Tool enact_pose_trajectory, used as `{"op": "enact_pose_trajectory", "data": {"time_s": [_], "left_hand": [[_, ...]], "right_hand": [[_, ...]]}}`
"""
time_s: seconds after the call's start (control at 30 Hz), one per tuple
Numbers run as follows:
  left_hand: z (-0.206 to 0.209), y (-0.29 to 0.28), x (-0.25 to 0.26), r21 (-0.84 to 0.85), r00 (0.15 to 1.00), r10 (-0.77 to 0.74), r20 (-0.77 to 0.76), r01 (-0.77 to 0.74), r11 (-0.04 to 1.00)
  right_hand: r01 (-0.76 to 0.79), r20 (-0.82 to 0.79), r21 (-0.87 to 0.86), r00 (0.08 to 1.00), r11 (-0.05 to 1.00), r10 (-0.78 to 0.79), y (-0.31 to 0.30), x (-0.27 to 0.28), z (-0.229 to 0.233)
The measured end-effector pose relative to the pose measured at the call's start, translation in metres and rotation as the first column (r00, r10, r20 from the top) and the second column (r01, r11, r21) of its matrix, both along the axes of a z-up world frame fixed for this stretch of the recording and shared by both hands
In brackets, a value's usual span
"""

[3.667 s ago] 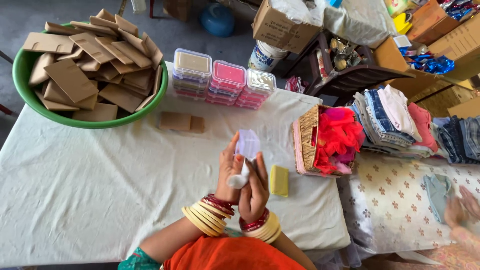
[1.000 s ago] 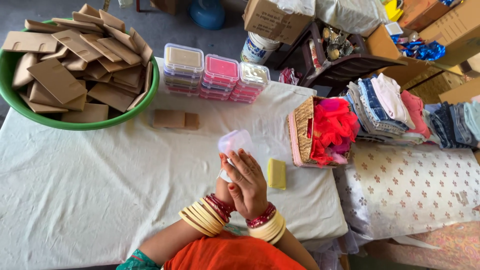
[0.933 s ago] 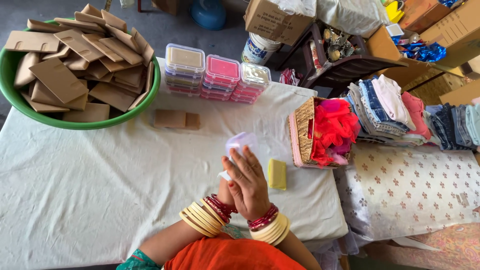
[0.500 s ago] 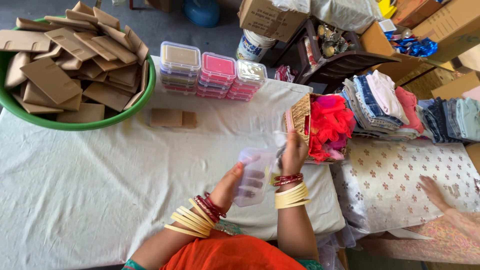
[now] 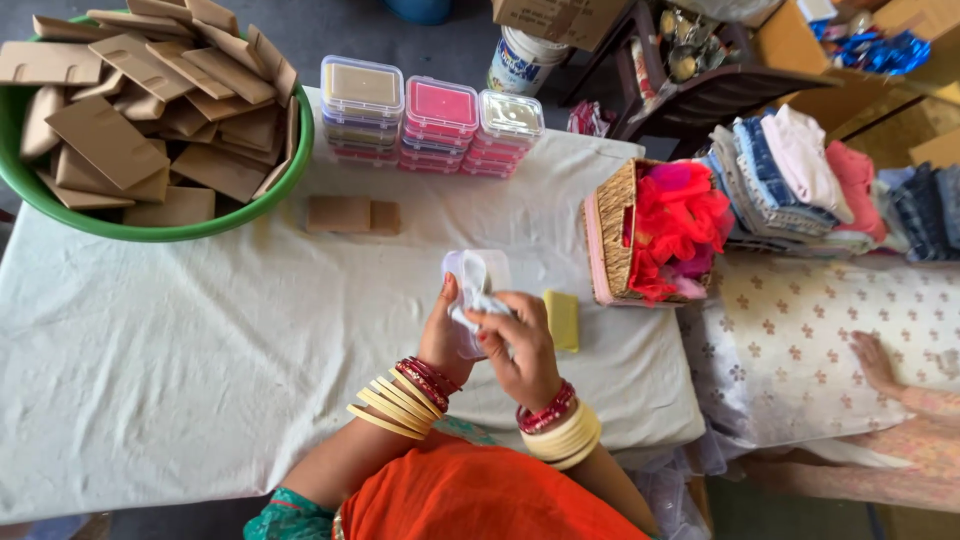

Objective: Wrapping bars of soap in pink paper and preparing small plastic containers.

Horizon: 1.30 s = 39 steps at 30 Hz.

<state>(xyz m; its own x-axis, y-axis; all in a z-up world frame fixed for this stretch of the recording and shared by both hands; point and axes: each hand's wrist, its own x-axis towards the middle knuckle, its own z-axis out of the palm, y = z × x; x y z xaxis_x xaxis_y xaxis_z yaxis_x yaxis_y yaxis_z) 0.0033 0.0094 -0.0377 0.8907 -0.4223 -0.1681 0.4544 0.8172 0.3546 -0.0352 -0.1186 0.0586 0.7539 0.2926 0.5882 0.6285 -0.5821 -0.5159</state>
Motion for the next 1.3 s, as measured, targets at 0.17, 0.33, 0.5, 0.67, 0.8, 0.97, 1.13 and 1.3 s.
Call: {"op": "enact_pose_trajectory", "data": {"time_s": [0.17, 0.33, 0.5, 0.67, 0.8, 0.97, 1.13, 1.3], "left_hand": [[0.040, -0.004, -0.011, 0.077, 0.995, -0.096, 0.010, 0.095, 0.993], [0.037, -0.017, -0.016, 0.202, 0.961, -0.273, 0.028, 0.262, 0.944], [0.041, 0.000, 0.005, 0.078, 0.974, -0.101, 0.202, 0.087, 0.993], [0.081, 0.000, 0.002, 0.211, 0.974, -0.163, 0.155, 0.128, 0.969], [0.043, -0.006, 0.002, 0.347, 0.944, -0.318, 0.092, 0.269, 0.899], [0.056, 0.006, 0.008, 0.312, 0.975, -0.180, 0.132, 0.132, 0.941], [0.073, 0.004, 0.006, 0.298, 0.973, -0.165, 0.160, 0.111, 0.948], [0.005, -0.007, 0.003, 0.387, 0.964, -0.236, 0.119, 0.174, 0.906]], "right_hand": [[0.060, -0.017, 0.082, 0.998, 0.995, -0.059, -0.016, 0.006, 0.020], [0.250, 0.019, 0.211, 0.966, 0.945, -0.259, -0.028, 0.007, 0.003], [-0.053, 0.182, 0.104, 0.983, 0.993, 0.034, -0.018, -0.016, 0.018], [0.099, 0.101, 0.235, 0.987, 0.967, -0.125, -0.039, 0.019, 0.010], [0.308, -0.042, 0.376, 0.948, 0.874, -0.316, -0.035, 0.029, 0.012], [-0.003, 0.148, 0.211, 0.989, 0.978, -0.029, -0.031, 0.004, 0.007], [-0.055, 0.188, 0.106, 0.982, 0.993, 0.034, -0.055, 0.026, -0.021], [0.141, 0.189, 0.225, 0.964, 0.964, -0.185, -0.035, 0.028, 0.012]]}}
